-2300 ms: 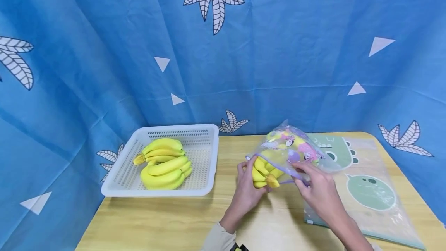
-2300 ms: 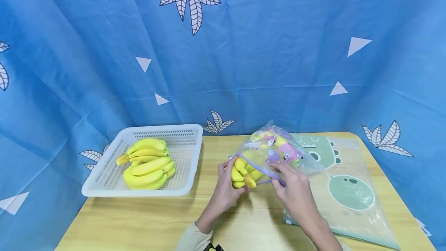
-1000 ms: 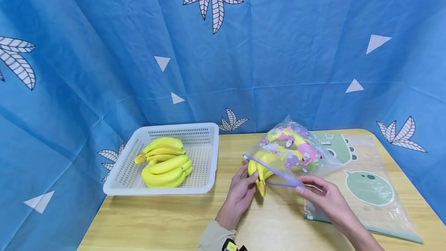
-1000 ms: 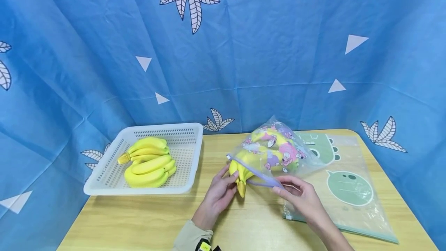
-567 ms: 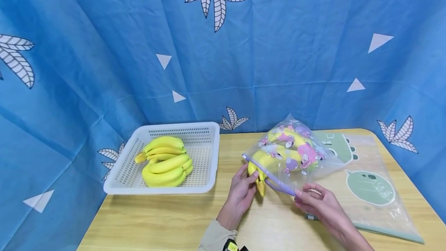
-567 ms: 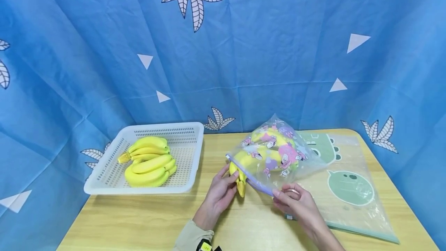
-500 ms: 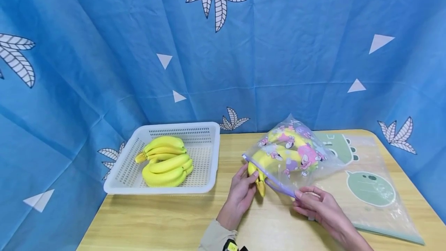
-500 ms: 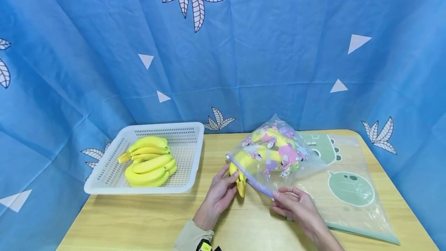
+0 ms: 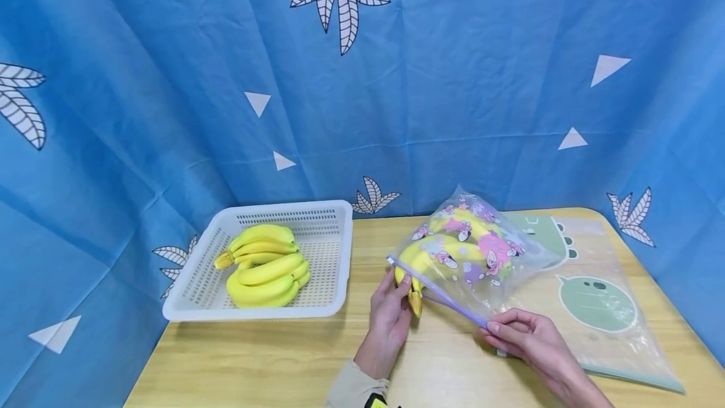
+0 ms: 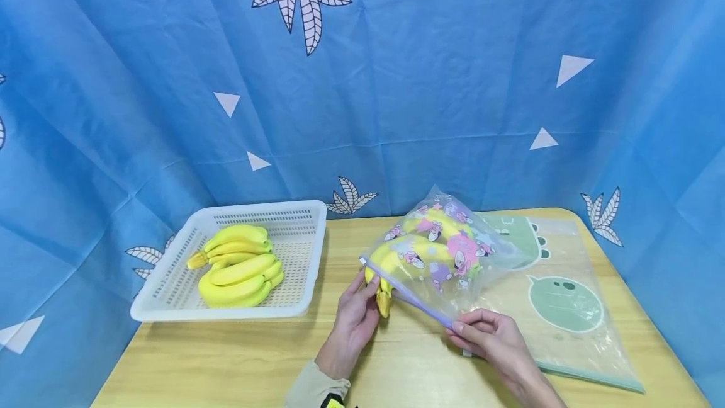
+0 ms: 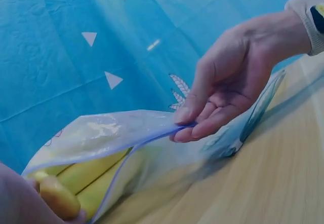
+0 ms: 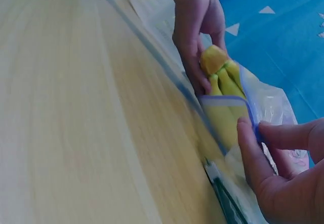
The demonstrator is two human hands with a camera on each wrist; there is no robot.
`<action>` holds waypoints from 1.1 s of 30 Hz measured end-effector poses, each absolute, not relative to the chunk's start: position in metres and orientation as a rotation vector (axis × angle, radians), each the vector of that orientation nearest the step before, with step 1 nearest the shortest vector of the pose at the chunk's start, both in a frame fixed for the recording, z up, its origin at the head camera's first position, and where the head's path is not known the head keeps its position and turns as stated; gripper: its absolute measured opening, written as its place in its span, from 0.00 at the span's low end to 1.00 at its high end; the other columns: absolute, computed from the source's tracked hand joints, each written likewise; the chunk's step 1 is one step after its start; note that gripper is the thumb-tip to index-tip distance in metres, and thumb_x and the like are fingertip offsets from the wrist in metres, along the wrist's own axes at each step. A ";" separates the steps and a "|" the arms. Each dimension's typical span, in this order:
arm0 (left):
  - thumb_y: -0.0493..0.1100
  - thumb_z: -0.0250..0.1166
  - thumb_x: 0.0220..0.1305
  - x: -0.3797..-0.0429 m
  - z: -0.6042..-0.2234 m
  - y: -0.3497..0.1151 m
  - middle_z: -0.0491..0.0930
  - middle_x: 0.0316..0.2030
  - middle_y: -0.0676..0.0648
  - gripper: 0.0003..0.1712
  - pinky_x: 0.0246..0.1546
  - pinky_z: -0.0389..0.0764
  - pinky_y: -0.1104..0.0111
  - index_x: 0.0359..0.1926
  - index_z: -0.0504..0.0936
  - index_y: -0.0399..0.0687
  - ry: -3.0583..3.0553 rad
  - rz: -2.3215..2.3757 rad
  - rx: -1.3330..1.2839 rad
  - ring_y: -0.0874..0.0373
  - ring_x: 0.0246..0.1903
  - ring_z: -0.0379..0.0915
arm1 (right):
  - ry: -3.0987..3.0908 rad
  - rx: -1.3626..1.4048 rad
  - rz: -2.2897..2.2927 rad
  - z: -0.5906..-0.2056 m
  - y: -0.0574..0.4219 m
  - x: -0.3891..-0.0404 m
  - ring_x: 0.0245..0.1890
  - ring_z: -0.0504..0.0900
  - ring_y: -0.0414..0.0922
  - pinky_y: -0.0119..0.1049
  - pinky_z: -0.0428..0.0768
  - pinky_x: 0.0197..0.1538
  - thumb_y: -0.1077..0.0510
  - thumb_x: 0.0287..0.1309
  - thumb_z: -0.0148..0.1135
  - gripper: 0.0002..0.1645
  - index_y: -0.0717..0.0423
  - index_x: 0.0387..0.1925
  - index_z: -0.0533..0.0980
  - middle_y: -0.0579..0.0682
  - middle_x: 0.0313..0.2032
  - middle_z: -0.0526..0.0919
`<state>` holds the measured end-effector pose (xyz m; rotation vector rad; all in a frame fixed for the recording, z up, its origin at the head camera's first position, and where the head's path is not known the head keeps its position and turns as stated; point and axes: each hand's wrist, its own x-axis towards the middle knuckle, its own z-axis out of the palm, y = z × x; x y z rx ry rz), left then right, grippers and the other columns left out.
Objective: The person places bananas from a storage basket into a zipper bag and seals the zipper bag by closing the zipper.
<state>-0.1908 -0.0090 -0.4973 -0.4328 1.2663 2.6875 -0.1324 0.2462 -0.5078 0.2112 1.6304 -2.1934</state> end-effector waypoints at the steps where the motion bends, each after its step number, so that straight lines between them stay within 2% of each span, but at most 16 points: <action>1: 0.29 0.57 0.72 -0.190 -0.497 -0.008 0.62 0.72 0.30 0.37 0.56 0.79 0.69 0.77 0.54 0.30 1.263 2.676 -0.404 0.50 0.58 0.73 | 1.644 0.224 -2.189 -0.508 0.247 -0.132 0.47 0.88 0.48 0.39 0.85 0.54 0.66 0.69 0.62 0.03 0.62 0.40 0.81 0.55 0.41 0.88; 3: 0.28 0.55 0.72 -0.189 -0.498 -0.005 0.59 0.74 0.31 0.38 0.63 0.76 0.64 0.78 0.51 0.31 1.251 2.634 -0.307 0.47 0.63 0.71 | 1.666 0.261 -2.185 -0.508 0.249 -0.132 0.47 0.88 0.46 0.38 0.84 0.55 0.65 0.70 0.62 0.02 0.61 0.40 0.80 0.52 0.41 0.88; 6: 0.23 0.52 0.69 -0.190 -0.501 0.004 0.56 0.76 0.32 0.41 0.73 0.64 0.55 0.79 0.48 0.32 1.209 2.567 -0.159 0.41 0.71 0.60 | 1.690 0.301 -2.167 -0.510 0.251 -0.131 0.46 0.87 0.42 0.36 0.84 0.55 0.65 0.69 0.62 0.02 0.60 0.38 0.79 0.49 0.41 0.86; 8: 0.20 0.50 0.65 -0.193 -0.503 0.010 0.55 0.76 0.32 0.43 0.76 0.57 0.51 0.79 0.46 0.32 1.171 2.551 -0.114 0.39 0.74 0.54 | 1.691 0.298 -2.161 -0.511 0.252 -0.130 0.46 0.86 0.40 0.35 0.83 0.56 0.66 0.69 0.62 0.02 0.59 0.37 0.78 0.49 0.41 0.87; 10: 0.18 0.49 0.62 -0.199 -0.505 0.016 0.56 0.75 0.31 0.43 0.76 0.54 0.49 0.78 0.46 0.29 1.144 2.572 -0.133 0.38 0.75 0.52 | 1.684 0.290 -2.159 -0.513 0.252 -0.128 0.45 0.87 0.41 0.35 0.83 0.56 0.68 0.68 0.62 0.03 0.59 0.37 0.78 0.50 0.40 0.87; 12: 0.18 0.48 0.62 -0.205 -0.506 0.019 0.58 0.73 0.30 0.41 0.77 0.54 0.50 0.75 0.47 0.26 1.113 2.603 -0.195 0.39 0.73 0.53 | 1.681 0.263 -2.150 -0.514 0.254 -0.127 0.45 0.87 0.41 0.35 0.84 0.55 0.69 0.68 0.61 0.04 0.59 0.37 0.78 0.51 0.40 0.88; 15: 0.20 0.47 0.66 -0.212 -0.509 0.023 0.57 0.72 0.30 0.35 0.77 0.55 0.52 0.73 0.49 0.23 1.055 2.659 -0.267 0.40 0.73 0.53 | 1.682 0.219 -2.139 -0.517 0.258 -0.125 0.45 0.87 0.42 0.35 0.84 0.55 0.69 0.68 0.61 0.04 0.59 0.38 0.78 0.52 0.41 0.87; 20: 0.24 0.45 0.73 -0.219 -0.517 0.027 0.58 0.73 0.30 0.30 0.76 0.59 0.57 0.73 0.50 0.23 0.980 2.714 -0.249 0.42 0.74 0.53 | 1.669 0.162 -2.128 -0.519 0.266 -0.125 0.45 0.86 0.41 0.35 0.84 0.55 0.67 0.68 0.62 0.02 0.60 0.39 0.80 0.50 0.43 0.84; 22: 0.22 0.45 0.70 -0.221 -0.519 0.025 0.59 0.73 0.32 0.33 0.75 0.60 0.56 0.74 0.51 0.26 0.957 2.692 -0.203 0.42 0.74 0.55 | 1.658 0.169 -2.127 -0.519 0.269 -0.125 0.45 0.86 0.41 0.34 0.84 0.55 0.67 0.68 0.63 0.02 0.59 0.39 0.81 0.50 0.42 0.86; 27: 0.14 0.45 0.55 -0.222 -0.522 0.021 0.58 0.76 0.36 0.49 0.75 0.60 0.52 0.79 0.50 0.37 0.939 2.612 -0.083 0.41 0.75 0.53 | 1.669 0.181 -2.108 -0.516 0.278 -0.125 0.43 0.85 0.38 0.32 0.85 0.52 0.64 0.70 0.62 0.04 0.58 0.41 0.82 0.48 0.40 0.87; 29: 0.14 0.45 0.56 -0.222 -0.522 0.022 0.57 0.76 0.35 0.49 0.75 0.61 0.53 0.79 0.48 0.36 0.921 2.643 -0.107 0.41 0.75 0.53 | 1.669 0.169 -2.102 -0.515 0.280 -0.126 0.42 0.84 0.38 0.32 0.85 0.51 0.64 0.70 0.62 0.04 0.59 0.41 0.82 0.48 0.40 0.87; 33: 0.17 0.44 0.61 -0.220 -0.521 0.024 0.52 0.75 0.32 0.43 0.74 0.62 0.55 0.77 0.45 0.29 0.876 2.778 -0.205 0.40 0.75 0.51 | 1.631 0.106 -2.130 -0.513 0.281 -0.131 0.45 0.87 0.42 0.35 0.84 0.54 0.67 0.69 0.61 0.04 0.59 0.40 0.81 0.51 0.42 0.89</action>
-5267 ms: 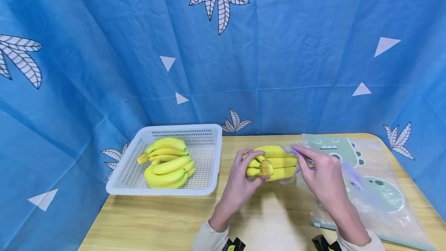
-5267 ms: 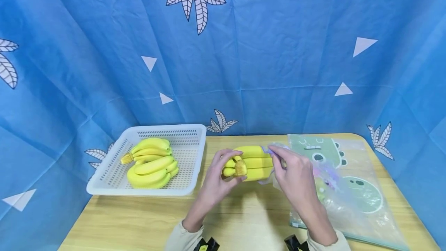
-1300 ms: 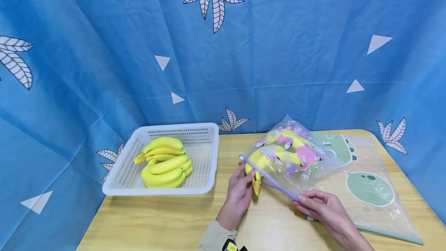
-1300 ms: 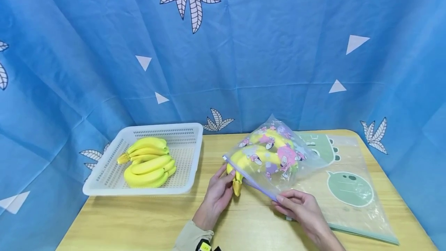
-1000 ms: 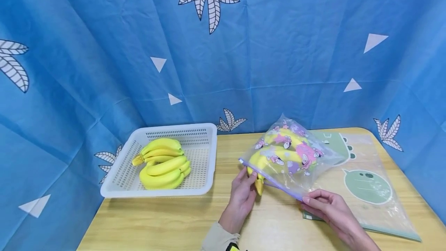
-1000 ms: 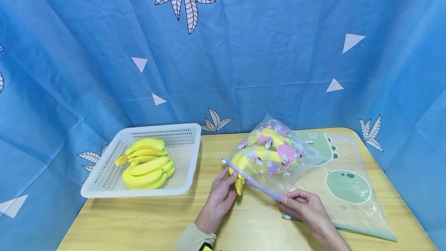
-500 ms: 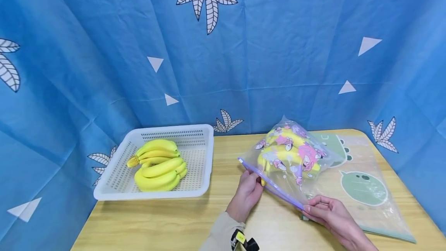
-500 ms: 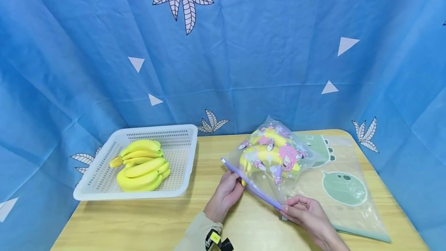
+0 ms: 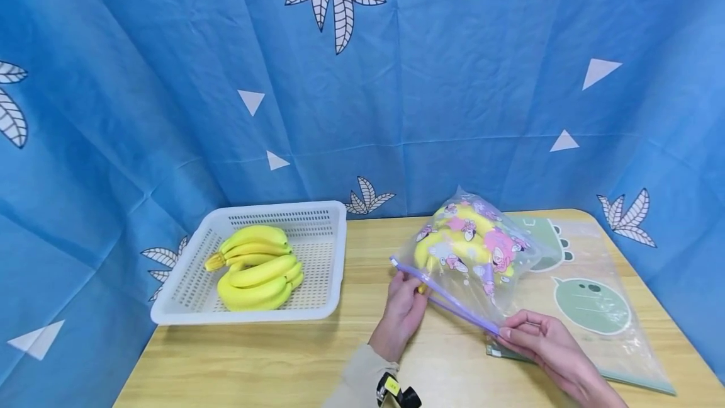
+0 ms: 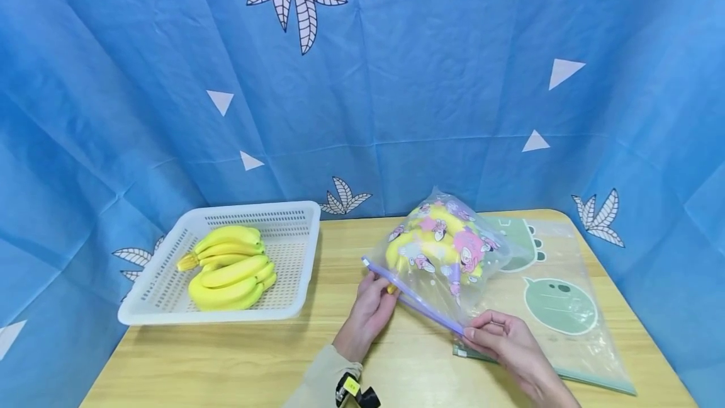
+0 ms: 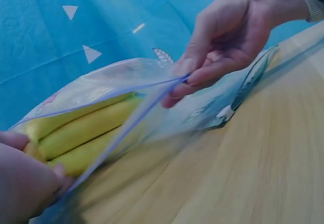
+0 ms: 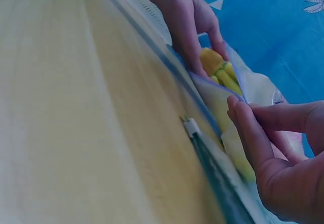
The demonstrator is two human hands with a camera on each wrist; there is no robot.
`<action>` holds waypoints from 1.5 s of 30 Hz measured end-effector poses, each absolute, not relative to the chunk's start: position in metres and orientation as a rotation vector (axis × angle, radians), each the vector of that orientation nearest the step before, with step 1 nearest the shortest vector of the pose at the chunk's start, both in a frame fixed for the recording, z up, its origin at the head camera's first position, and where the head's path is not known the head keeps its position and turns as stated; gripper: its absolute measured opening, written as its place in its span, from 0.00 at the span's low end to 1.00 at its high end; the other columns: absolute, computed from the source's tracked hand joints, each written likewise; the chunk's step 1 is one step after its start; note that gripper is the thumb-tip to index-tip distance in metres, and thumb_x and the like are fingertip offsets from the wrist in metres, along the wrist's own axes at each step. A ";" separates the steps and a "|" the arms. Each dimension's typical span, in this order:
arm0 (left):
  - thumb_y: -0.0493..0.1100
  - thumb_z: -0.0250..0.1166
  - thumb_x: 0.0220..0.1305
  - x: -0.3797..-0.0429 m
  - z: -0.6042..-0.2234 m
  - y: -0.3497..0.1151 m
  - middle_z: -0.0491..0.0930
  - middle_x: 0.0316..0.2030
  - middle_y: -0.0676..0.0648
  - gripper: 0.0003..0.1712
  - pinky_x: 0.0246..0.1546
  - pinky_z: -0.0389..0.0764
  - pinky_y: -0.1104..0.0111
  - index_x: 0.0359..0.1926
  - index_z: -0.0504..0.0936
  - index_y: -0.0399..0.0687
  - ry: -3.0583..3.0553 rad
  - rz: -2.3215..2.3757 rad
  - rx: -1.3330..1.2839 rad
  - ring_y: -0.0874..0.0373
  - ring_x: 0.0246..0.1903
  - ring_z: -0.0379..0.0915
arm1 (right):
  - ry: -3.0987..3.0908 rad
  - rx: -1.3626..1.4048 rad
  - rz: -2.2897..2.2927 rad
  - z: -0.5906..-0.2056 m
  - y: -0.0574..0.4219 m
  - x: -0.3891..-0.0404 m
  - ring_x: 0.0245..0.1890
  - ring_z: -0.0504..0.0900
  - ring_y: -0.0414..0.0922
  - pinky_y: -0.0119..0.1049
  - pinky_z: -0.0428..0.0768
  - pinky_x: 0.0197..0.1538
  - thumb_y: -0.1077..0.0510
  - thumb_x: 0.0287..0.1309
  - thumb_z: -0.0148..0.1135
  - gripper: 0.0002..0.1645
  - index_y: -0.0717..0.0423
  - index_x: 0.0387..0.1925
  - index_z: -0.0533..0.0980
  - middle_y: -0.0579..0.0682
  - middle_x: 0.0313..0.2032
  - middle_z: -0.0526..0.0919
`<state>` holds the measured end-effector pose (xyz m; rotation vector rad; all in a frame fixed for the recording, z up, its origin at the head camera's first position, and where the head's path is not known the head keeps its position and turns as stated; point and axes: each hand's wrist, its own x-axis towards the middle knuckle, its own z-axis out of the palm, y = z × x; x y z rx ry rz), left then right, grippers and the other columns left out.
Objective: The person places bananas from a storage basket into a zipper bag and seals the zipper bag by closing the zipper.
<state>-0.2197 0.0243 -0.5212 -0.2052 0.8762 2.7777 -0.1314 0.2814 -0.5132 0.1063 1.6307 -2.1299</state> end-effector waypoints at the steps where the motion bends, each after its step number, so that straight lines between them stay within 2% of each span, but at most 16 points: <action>1: 0.17 0.43 0.61 -0.219 -0.520 0.025 0.51 0.76 0.31 0.43 0.75 0.61 0.54 0.77 0.45 0.29 0.867 2.811 -0.232 0.39 0.75 0.50 | 1.630 0.084 -2.136 -0.512 0.281 -0.134 0.46 0.88 0.44 0.35 0.84 0.55 0.68 0.69 0.61 0.05 0.59 0.40 0.81 0.52 0.42 0.89; 3: 0.18 0.42 0.64 -0.216 -0.517 0.025 0.48 0.76 0.30 0.41 0.75 0.59 0.51 0.78 0.43 0.28 0.879 2.868 -0.259 0.37 0.76 0.47 | 1.649 0.040 -2.134 -0.509 0.282 -0.139 0.46 0.88 0.44 0.35 0.84 0.54 0.69 0.69 0.60 0.06 0.58 0.39 0.81 0.52 0.42 0.89; 5: 0.20 0.43 0.66 -0.212 -0.513 0.025 0.50 0.74 0.29 0.39 0.75 0.59 0.50 0.77 0.45 0.29 0.937 2.912 -0.284 0.36 0.76 0.47 | 1.674 -0.009 -2.117 -0.506 0.285 -0.145 0.44 0.88 0.43 0.35 0.85 0.53 0.69 0.69 0.60 0.06 0.58 0.39 0.81 0.52 0.41 0.89; 9: 0.24 0.48 0.73 -0.204 -0.510 0.027 0.62 0.66 0.31 0.31 0.70 0.69 0.53 0.74 0.55 0.28 1.179 2.886 -0.298 0.39 0.69 0.61 | 1.650 -0.110 -2.116 -0.503 0.293 -0.153 0.45 0.87 0.42 0.37 0.85 0.53 0.71 0.68 0.59 0.09 0.58 0.40 0.82 0.52 0.41 0.89; 13: 0.20 0.51 0.67 -0.200 -0.511 0.030 0.65 0.64 0.32 0.35 0.66 0.74 0.59 0.74 0.54 0.28 1.223 2.759 -0.231 0.43 0.65 0.67 | 1.551 -0.182 -2.178 -0.506 0.311 -0.155 0.47 0.87 0.43 0.39 0.83 0.55 0.74 0.69 0.54 0.14 0.59 0.43 0.83 0.53 0.44 0.88; 16: 0.17 0.48 0.65 -0.200 -0.512 0.034 0.60 0.69 0.27 0.39 0.69 0.71 0.58 0.76 0.48 0.26 1.109 2.728 -0.187 0.38 0.69 0.63 | 1.510 -0.199 -2.225 -0.509 0.325 -0.156 0.48 0.87 0.43 0.38 0.82 0.56 0.75 0.71 0.50 0.17 0.61 0.45 0.84 0.53 0.45 0.88; 20: 0.22 0.44 0.73 -0.202 -0.515 0.042 0.55 0.72 0.22 0.34 0.72 0.64 0.51 0.75 0.43 0.22 0.978 2.753 -0.238 0.32 0.73 0.54 | 1.519 -0.163 -2.226 -0.513 0.333 -0.159 0.48 0.87 0.43 0.36 0.83 0.55 0.74 0.71 0.51 0.17 0.60 0.45 0.84 0.54 0.44 0.88; 24: 0.28 0.43 0.78 -0.205 -0.517 0.046 0.54 0.72 0.21 0.35 0.74 0.58 0.46 0.77 0.38 0.26 0.936 2.734 -0.284 0.30 0.74 0.49 | 1.511 -0.156 -2.212 -0.518 0.332 -0.162 0.48 0.87 0.43 0.37 0.83 0.56 0.74 0.71 0.50 0.17 0.60 0.45 0.84 0.54 0.44 0.88; 29: 0.29 0.38 0.79 -0.211 -0.519 0.038 0.46 0.76 0.23 0.36 0.77 0.51 0.47 0.79 0.32 0.32 0.819 2.776 -0.287 0.31 0.77 0.40 | 1.563 -0.152 -2.194 -0.516 0.331 -0.169 0.47 0.87 0.43 0.36 0.84 0.54 0.74 0.71 0.51 0.15 0.62 0.45 0.83 0.54 0.43 0.88; 34: 0.29 0.35 0.79 -0.213 -0.520 0.033 0.43 0.77 0.26 0.35 0.78 0.50 0.49 0.80 0.33 0.35 0.682 2.806 -0.241 0.34 0.78 0.39 | 1.629 -0.168 -2.187 -0.507 0.335 -0.182 0.45 0.88 0.44 0.36 0.84 0.52 0.74 0.70 0.52 0.15 0.62 0.44 0.84 0.54 0.41 0.89; 37: 0.28 0.37 0.79 -0.211 -0.523 0.031 0.48 0.75 0.24 0.35 0.76 0.55 0.49 0.80 0.35 0.33 0.737 2.778 -0.239 0.33 0.76 0.44 | 1.662 -0.193 -2.191 -0.501 0.338 -0.190 0.45 0.88 0.44 0.37 0.85 0.52 0.74 0.70 0.53 0.14 0.63 0.45 0.84 0.54 0.41 0.89; 41: 0.27 0.42 0.77 -0.205 -0.528 0.025 0.65 0.66 0.22 0.34 0.70 0.68 0.48 0.78 0.42 0.32 0.959 2.630 -0.234 0.32 0.69 0.63 | 1.700 -0.188 -2.201 -0.497 0.344 -0.193 0.45 0.88 0.44 0.39 0.84 0.53 0.73 0.70 0.54 0.14 0.63 0.46 0.84 0.54 0.42 0.89; 45: 0.31 0.45 0.78 -0.205 -0.529 0.012 0.77 0.57 0.24 0.24 0.63 0.77 0.52 0.71 0.59 0.27 1.147 2.376 -0.099 0.37 0.60 0.77 | 1.663 -0.152 -2.252 -0.501 0.352 -0.190 0.46 0.88 0.44 0.38 0.84 0.54 0.74 0.71 0.53 0.16 0.62 0.46 0.85 0.52 0.44 0.88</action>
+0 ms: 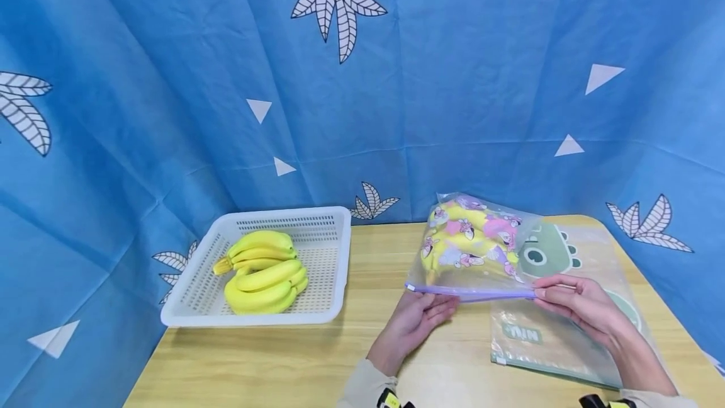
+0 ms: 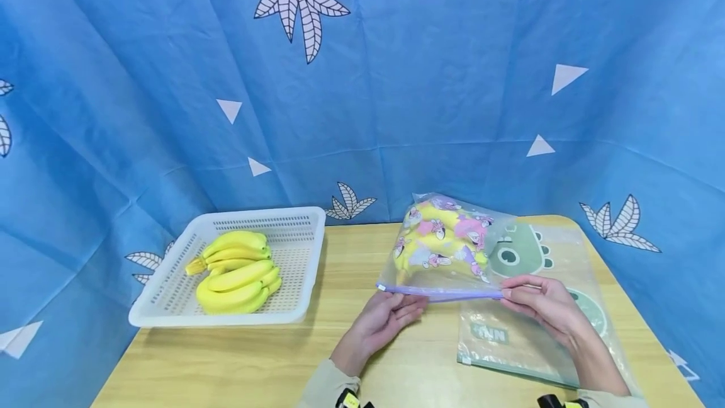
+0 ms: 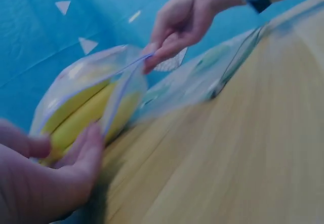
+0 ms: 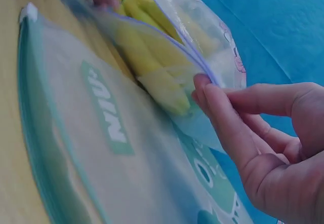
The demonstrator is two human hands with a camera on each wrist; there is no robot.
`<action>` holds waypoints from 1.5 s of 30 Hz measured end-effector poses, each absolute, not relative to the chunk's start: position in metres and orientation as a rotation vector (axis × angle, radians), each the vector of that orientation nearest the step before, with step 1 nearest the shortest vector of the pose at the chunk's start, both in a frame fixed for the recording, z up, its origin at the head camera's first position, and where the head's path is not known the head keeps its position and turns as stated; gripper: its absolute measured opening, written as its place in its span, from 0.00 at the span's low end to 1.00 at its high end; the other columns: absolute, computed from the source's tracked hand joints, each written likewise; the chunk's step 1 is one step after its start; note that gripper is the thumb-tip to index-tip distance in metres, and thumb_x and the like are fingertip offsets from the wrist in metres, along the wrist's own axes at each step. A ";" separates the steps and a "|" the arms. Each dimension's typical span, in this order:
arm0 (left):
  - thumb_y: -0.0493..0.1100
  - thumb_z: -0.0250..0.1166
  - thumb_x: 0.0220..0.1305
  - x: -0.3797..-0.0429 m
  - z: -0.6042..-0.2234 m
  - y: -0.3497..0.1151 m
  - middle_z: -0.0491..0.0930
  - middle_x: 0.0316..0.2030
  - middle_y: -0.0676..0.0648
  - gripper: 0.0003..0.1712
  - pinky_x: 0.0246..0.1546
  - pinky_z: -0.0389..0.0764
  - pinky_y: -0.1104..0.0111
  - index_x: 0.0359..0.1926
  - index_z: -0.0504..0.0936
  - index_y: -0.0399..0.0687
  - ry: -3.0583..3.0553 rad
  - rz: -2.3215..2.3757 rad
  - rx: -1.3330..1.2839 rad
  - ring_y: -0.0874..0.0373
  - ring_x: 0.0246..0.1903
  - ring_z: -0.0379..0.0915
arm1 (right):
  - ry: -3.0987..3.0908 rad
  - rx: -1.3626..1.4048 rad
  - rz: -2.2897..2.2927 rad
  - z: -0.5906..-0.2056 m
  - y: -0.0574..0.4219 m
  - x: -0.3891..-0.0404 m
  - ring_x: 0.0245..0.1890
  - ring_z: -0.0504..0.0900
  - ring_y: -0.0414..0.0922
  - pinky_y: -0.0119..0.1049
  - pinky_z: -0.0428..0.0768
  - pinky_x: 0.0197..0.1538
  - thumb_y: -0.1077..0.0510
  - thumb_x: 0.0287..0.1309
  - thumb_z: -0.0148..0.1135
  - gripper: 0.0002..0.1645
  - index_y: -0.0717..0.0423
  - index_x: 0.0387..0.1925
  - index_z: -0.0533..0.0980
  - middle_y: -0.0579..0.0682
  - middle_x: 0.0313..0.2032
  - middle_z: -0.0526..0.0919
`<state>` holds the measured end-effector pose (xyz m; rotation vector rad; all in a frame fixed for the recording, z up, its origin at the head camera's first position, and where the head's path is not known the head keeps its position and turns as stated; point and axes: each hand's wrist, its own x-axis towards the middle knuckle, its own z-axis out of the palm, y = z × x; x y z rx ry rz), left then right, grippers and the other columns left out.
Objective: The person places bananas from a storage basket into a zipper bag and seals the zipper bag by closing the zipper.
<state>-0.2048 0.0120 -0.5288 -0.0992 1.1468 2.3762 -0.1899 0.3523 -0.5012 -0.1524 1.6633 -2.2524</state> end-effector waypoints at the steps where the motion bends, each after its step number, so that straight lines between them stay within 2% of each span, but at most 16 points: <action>1: 0.32 0.47 0.79 -0.206 -0.528 0.007 0.79 0.55 0.24 0.22 0.61 0.79 0.53 0.68 0.64 0.25 1.187 2.302 -0.050 0.38 0.58 0.79 | 1.661 -0.136 -2.270 -0.503 0.353 -0.189 0.46 0.88 0.43 0.38 0.84 0.53 0.74 0.71 0.53 0.16 0.62 0.46 0.85 0.52 0.44 0.88; 4: 0.36 0.52 0.79 -0.211 -0.522 -0.013 0.81 0.53 0.27 0.20 0.57 0.82 0.56 0.60 0.73 0.21 1.306 2.105 0.083 0.40 0.54 0.82 | 1.663 -0.104 -2.329 -0.505 0.355 -0.187 0.45 0.88 0.43 0.36 0.84 0.53 0.75 0.70 0.53 0.16 0.64 0.46 0.85 0.52 0.44 0.88; 11: 0.43 0.54 0.80 -0.220 -0.516 -0.038 0.85 0.46 0.29 0.23 0.50 0.86 0.57 0.55 0.79 0.22 1.535 1.990 0.133 0.42 0.46 0.86 | 1.670 -0.024 -2.412 -0.505 0.355 -0.187 0.44 0.88 0.43 0.35 0.85 0.52 0.74 0.69 0.56 0.13 0.65 0.45 0.85 0.52 0.43 0.88; 16: 0.38 0.56 0.78 -0.222 -0.518 -0.039 0.85 0.42 0.28 0.17 0.46 0.87 0.57 0.52 0.81 0.25 1.650 2.068 0.043 0.41 0.43 0.87 | 1.666 -0.011 -2.444 -0.508 0.356 -0.185 0.43 0.88 0.43 0.34 0.85 0.51 0.75 0.68 0.56 0.14 0.65 0.44 0.85 0.53 0.41 0.88; 22: 0.35 0.58 0.76 -0.223 -0.522 -0.033 0.86 0.42 0.29 0.13 0.47 0.87 0.57 0.51 0.79 0.26 1.657 2.193 -0.030 0.42 0.43 0.87 | 1.723 -0.013 -2.411 -0.507 0.354 -0.186 0.42 0.88 0.41 0.34 0.85 0.50 0.74 0.69 0.56 0.13 0.64 0.43 0.85 0.51 0.41 0.88; 30: 0.28 0.63 0.68 -0.226 -0.528 -0.030 0.86 0.44 0.33 0.17 0.50 0.86 0.59 0.56 0.79 0.27 1.545 2.262 -0.077 0.47 0.42 0.87 | 1.815 0.020 -2.385 -0.509 0.352 -0.183 0.41 0.88 0.39 0.33 0.86 0.49 0.73 0.68 0.59 0.11 0.63 0.42 0.85 0.48 0.40 0.88; 32: 0.29 0.63 0.69 -0.226 -0.528 -0.028 0.86 0.44 0.33 0.16 0.51 0.86 0.58 0.56 0.79 0.27 1.520 2.261 -0.086 0.48 0.41 0.87 | 1.829 0.030 -2.391 -0.509 0.352 -0.181 0.41 0.88 0.39 0.33 0.86 0.49 0.74 0.68 0.59 0.11 0.63 0.42 0.85 0.48 0.40 0.88; 37: 0.32 0.62 0.71 -0.226 -0.528 -0.020 0.83 0.44 0.35 0.12 0.53 0.85 0.58 0.52 0.78 0.26 1.524 2.261 -0.092 0.49 0.42 0.85 | 1.847 0.081 -2.410 -0.509 0.350 -0.180 0.39 0.88 0.39 0.33 0.86 0.47 0.74 0.67 0.60 0.12 0.60 0.41 0.86 0.47 0.39 0.89; 45: 0.24 0.60 0.67 -0.228 -0.519 -0.031 0.83 0.39 0.36 0.02 0.47 0.86 0.66 0.40 0.78 0.29 1.474 2.342 -0.107 0.54 0.37 0.86 | 1.857 0.213 -2.441 -0.502 0.335 -0.189 0.39 0.88 0.39 0.33 0.86 0.49 0.71 0.65 0.64 0.10 0.56 0.40 0.86 0.47 0.37 0.89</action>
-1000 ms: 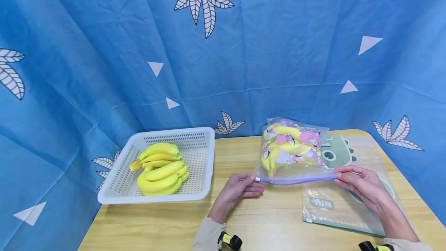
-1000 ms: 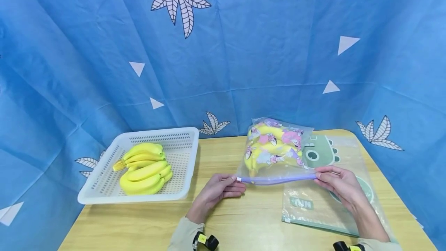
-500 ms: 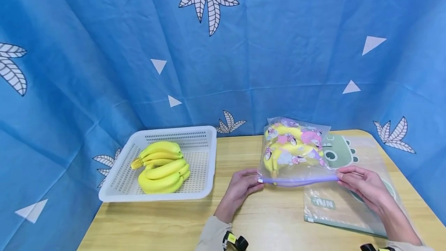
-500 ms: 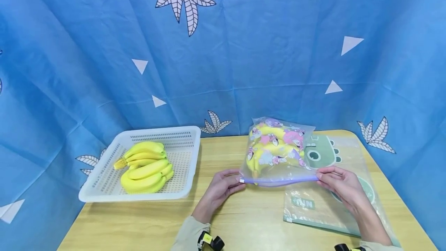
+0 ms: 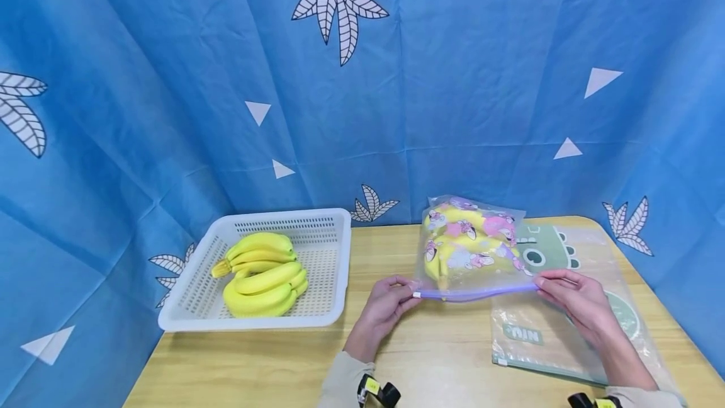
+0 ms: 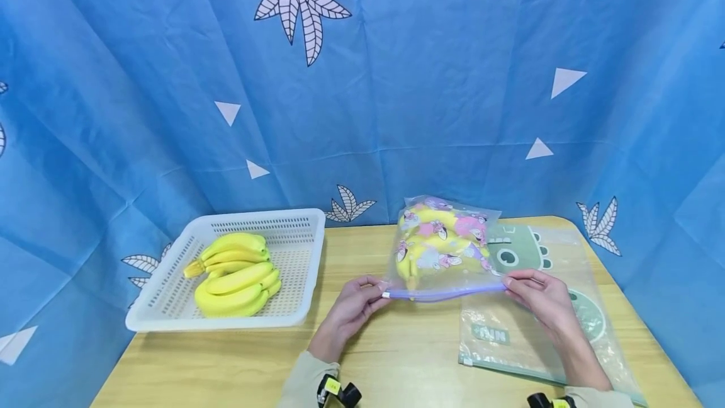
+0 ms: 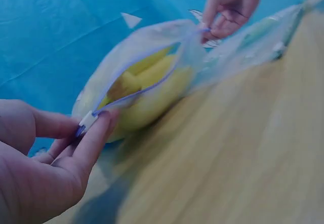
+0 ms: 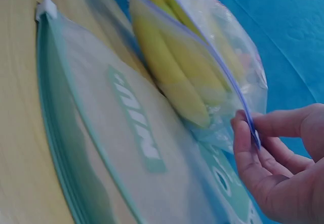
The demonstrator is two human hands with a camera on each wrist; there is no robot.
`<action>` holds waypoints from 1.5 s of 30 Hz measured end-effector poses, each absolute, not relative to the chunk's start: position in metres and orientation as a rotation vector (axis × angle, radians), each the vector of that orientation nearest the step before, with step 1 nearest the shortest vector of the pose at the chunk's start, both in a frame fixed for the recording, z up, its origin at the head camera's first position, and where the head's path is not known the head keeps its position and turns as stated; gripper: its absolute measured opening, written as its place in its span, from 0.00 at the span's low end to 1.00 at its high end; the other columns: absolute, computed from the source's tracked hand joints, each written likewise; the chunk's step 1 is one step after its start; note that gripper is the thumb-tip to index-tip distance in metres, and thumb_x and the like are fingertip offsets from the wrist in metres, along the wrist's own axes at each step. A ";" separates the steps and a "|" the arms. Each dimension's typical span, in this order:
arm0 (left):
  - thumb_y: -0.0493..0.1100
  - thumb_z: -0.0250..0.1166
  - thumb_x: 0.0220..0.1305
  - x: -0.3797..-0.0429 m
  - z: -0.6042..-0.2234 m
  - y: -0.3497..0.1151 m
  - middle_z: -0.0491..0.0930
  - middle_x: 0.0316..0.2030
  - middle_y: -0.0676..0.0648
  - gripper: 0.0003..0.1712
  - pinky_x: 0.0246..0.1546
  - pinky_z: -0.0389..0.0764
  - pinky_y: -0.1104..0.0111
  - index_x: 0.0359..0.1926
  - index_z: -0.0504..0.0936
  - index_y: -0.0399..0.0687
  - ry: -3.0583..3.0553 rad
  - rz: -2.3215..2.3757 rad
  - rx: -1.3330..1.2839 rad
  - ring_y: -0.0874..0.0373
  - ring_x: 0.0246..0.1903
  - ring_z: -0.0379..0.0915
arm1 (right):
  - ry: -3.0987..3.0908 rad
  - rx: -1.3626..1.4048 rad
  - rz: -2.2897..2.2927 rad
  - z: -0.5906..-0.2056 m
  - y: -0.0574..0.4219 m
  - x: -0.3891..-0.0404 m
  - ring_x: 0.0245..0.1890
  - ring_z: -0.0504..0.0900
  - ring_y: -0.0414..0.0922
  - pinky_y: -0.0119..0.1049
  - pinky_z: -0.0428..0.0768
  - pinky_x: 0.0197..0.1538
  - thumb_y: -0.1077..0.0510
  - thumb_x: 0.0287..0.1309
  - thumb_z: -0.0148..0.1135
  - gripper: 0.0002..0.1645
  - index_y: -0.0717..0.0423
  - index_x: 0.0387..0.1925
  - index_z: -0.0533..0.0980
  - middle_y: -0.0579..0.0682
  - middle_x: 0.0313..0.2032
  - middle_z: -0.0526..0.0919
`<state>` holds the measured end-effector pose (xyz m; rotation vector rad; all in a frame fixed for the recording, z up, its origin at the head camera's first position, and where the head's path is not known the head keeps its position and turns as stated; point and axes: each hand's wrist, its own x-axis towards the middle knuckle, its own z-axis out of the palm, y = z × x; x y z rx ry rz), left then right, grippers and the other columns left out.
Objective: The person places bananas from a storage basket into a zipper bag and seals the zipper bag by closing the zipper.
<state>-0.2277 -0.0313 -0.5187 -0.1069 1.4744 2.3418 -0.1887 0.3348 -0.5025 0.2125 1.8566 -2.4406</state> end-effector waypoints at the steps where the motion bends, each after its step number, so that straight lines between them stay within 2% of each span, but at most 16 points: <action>1: 0.23 0.60 0.67 -0.228 -0.518 -0.035 0.84 0.39 0.36 0.03 0.46 0.86 0.67 0.38 0.78 0.31 1.477 2.330 -0.086 0.54 0.37 0.86 | 1.860 0.228 -2.444 -0.502 0.332 -0.190 0.39 0.88 0.39 0.33 0.86 0.49 0.71 0.65 0.65 0.10 0.56 0.40 0.86 0.47 0.37 0.89; 4: 0.22 0.59 0.67 -0.227 -0.515 -0.042 0.83 0.39 0.36 0.08 0.46 0.87 0.67 0.35 0.78 0.35 1.469 2.285 -0.039 0.53 0.38 0.86 | 1.878 0.253 -2.462 -0.501 0.326 -0.194 0.38 0.88 0.39 0.32 0.86 0.48 0.70 0.64 0.67 0.08 0.57 0.41 0.86 0.47 0.37 0.89; 7: 0.22 0.60 0.66 -0.226 -0.515 -0.046 0.83 0.41 0.36 0.08 0.47 0.87 0.64 0.35 0.78 0.36 1.468 2.246 -0.023 0.51 0.40 0.85 | 1.919 0.291 -2.452 -0.500 0.323 -0.195 0.38 0.88 0.38 0.31 0.86 0.48 0.68 0.63 0.68 0.08 0.56 0.41 0.86 0.45 0.36 0.90; 9: 0.21 0.60 0.65 -0.226 -0.516 -0.046 0.84 0.43 0.35 0.08 0.49 0.86 0.62 0.40 0.79 0.34 1.466 2.244 -0.038 0.49 0.41 0.86 | 1.938 0.313 -2.431 -0.499 0.322 -0.193 0.39 0.88 0.36 0.30 0.86 0.48 0.68 0.63 0.69 0.09 0.54 0.41 0.86 0.44 0.36 0.90; 13: 0.21 0.60 0.64 -0.225 -0.519 -0.043 0.86 0.42 0.33 0.14 0.47 0.87 0.60 0.51 0.78 0.28 1.549 2.229 -0.038 0.48 0.40 0.87 | 2.093 0.328 -2.326 -0.495 0.322 -0.186 0.39 0.87 0.33 0.27 0.85 0.45 0.65 0.63 0.71 0.09 0.50 0.43 0.87 0.40 0.37 0.90; 15: 0.21 0.62 0.63 -0.225 -0.519 -0.041 0.86 0.40 0.35 0.16 0.46 0.87 0.60 0.52 0.78 0.26 1.622 2.207 -0.020 0.50 0.38 0.87 | 2.184 0.315 -2.299 -0.493 0.321 -0.183 0.38 0.86 0.32 0.25 0.84 0.44 0.64 0.62 0.72 0.09 0.53 0.44 0.86 0.39 0.37 0.90; 20: 0.20 0.67 0.57 -0.226 -0.515 -0.041 0.87 0.37 0.39 0.17 0.43 0.89 0.63 0.49 0.82 0.25 1.796 2.171 0.014 0.56 0.34 0.84 | 2.593 0.231 -2.111 -0.482 0.310 -0.178 0.38 0.84 0.28 0.19 0.82 0.41 0.63 0.62 0.72 0.15 0.67 0.47 0.82 0.32 0.37 0.86; 23: 0.20 0.69 0.54 -0.225 -0.514 -0.040 0.87 0.37 0.39 0.18 0.41 0.88 0.65 0.48 0.83 0.26 1.844 2.165 0.002 0.58 0.33 0.84 | 2.923 0.211 -1.843 -0.474 0.301 -0.174 0.40 0.80 0.23 0.15 0.78 0.43 0.60 0.63 0.72 0.16 0.68 0.46 0.82 0.34 0.39 0.84; 27: 0.20 0.70 0.53 -0.224 -0.513 -0.038 0.87 0.37 0.39 0.18 0.39 0.88 0.67 0.47 0.84 0.26 1.851 2.190 -0.027 0.58 0.32 0.84 | 3.163 0.195 -1.626 -0.468 0.289 -0.169 0.42 0.74 0.21 0.11 0.72 0.45 0.59 0.61 0.73 0.13 0.63 0.43 0.83 0.51 0.43 0.86; 29: 0.20 0.71 0.53 -0.223 -0.513 -0.037 0.88 0.36 0.38 0.17 0.39 0.88 0.67 0.46 0.84 0.26 1.851 2.203 -0.040 0.57 0.33 0.85 | 3.236 0.184 -1.559 -0.466 0.284 -0.167 0.42 0.73 0.20 0.10 0.70 0.46 0.60 0.61 0.73 0.11 0.61 0.42 0.84 0.55 0.44 0.86; 33: 0.21 0.72 0.52 -0.222 -0.511 -0.036 0.88 0.36 0.37 0.17 0.39 0.88 0.67 0.46 0.86 0.28 1.882 2.209 -0.051 0.55 0.34 0.86 | 3.241 0.134 -1.524 -0.465 0.273 -0.162 0.37 0.76 0.22 0.13 0.73 0.43 0.62 0.60 0.73 0.08 0.60 0.42 0.84 0.57 0.40 0.87; 36: 0.21 0.73 0.52 -0.222 -0.509 -0.035 0.88 0.36 0.36 0.17 0.37 0.88 0.67 0.45 0.86 0.27 1.924 2.201 -0.029 0.54 0.35 0.87 | 2.973 0.016 -1.663 -0.468 0.260 -0.158 0.33 0.83 0.31 0.21 0.81 0.39 0.64 0.63 0.70 0.10 0.64 0.45 0.83 0.58 0.38 0.88; 41: 0.21 0.74 0.51 -0.221 -0.507 -0.035 0.88 0.36 0.34 0.16 0.34 0.88 0.69 0.44 0.86 0.27 1.989 2.192 0.004 0.52 0.35 0.88 | 2.366 -0.131 -1.845 -0.485 0.236 -0.154 0.38 0.89 0.44 0.35 0.88 0.44 0.65 0.68 0.63 0.18 0.78 0.51 0.77 0.64 0.42 0.88; 45: 0.22 0.75 0.51 -0.220 -0.505 -0.035 0.88 0.35 0.35 0.16 0.35 0.88 0.70 0.43 0.87 0.29 2.026 2.174 -0.008 0.53 0.34 0.88 | 2.007 -0.220 -1.925 -0.503 0.220 -0.153 0.46 0.89 0.47 0.37 0.86 0.52 0.63 0.71 0.60 0.25 0.85 0.57 0.71 0.70 0.48 0.85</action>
